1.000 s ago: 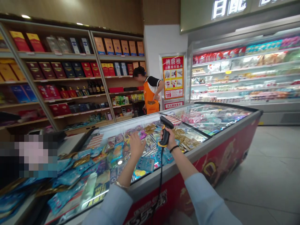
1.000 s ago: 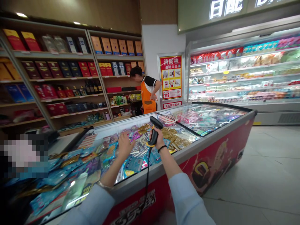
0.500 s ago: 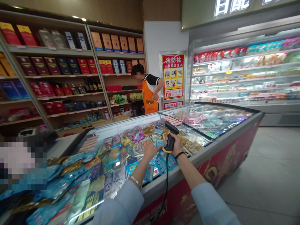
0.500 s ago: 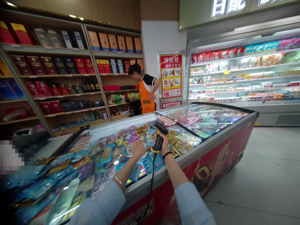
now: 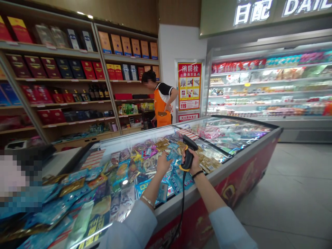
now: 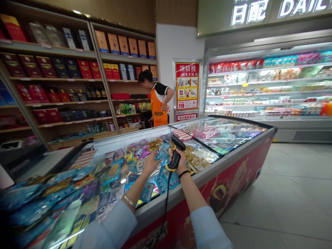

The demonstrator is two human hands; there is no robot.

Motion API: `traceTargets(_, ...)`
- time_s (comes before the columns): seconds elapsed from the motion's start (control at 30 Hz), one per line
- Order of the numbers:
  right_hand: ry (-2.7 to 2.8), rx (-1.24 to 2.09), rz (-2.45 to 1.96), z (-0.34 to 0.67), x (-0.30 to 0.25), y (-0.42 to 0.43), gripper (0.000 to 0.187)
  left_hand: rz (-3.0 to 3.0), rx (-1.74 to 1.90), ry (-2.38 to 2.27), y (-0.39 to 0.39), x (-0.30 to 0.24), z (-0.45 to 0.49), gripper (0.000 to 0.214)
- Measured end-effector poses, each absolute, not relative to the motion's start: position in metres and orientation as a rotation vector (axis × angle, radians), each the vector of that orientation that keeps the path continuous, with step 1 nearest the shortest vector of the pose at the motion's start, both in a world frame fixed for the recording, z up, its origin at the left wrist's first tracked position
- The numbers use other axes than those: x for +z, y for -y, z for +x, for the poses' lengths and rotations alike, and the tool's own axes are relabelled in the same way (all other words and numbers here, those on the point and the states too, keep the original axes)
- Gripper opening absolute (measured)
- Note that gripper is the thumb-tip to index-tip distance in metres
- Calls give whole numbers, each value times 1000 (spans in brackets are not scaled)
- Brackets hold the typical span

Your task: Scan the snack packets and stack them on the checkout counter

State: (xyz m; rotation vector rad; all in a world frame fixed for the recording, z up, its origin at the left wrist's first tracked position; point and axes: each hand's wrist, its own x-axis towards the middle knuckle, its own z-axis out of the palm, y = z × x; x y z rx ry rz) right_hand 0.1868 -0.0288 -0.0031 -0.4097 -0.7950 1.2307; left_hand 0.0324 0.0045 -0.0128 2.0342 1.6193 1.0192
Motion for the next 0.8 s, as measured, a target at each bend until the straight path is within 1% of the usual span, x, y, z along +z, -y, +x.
traceTargets(0.1,810,1259,-390,187,-3,31,23,1949,1174,-1654,-14,-5,17,32)
traceTargets(0.37,959,1401,-424,184,-1,35,27,1767,1498,-1799,-17,11,-11,35)
traceTargets(0.8,1014,1473,-423,184,-4,37,27,1741,1538,-1869,-6,21,-13,42)
